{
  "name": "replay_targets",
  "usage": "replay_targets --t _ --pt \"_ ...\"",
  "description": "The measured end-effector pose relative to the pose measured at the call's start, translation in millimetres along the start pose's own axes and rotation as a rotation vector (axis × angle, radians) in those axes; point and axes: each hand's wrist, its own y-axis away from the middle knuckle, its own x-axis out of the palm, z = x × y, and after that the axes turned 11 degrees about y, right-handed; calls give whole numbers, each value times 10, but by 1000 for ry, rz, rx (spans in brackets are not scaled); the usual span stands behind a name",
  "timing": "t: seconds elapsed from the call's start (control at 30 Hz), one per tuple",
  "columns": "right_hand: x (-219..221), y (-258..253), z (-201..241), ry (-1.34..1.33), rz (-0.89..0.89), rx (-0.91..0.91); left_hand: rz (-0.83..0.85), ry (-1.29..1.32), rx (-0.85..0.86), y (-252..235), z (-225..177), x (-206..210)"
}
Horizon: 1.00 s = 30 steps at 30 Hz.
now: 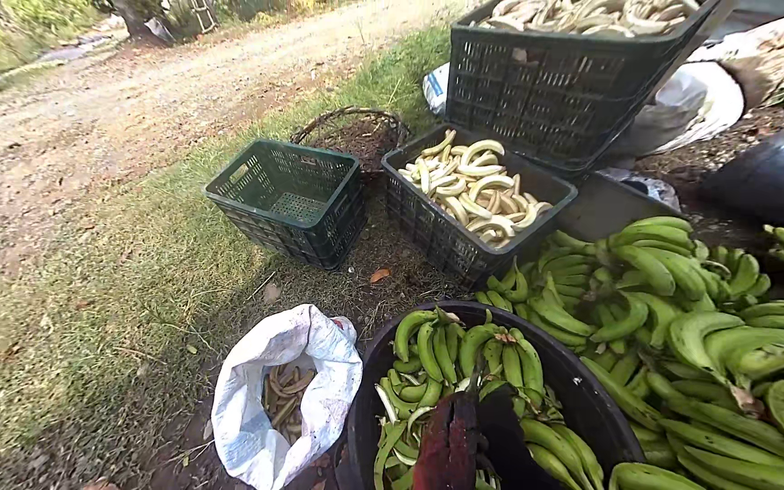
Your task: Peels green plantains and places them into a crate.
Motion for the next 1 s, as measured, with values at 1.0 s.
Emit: replay_targets --t 1.0 --pt "-21 379 -1274 -1639 -249 -459 274 -854 232 391 588 497"
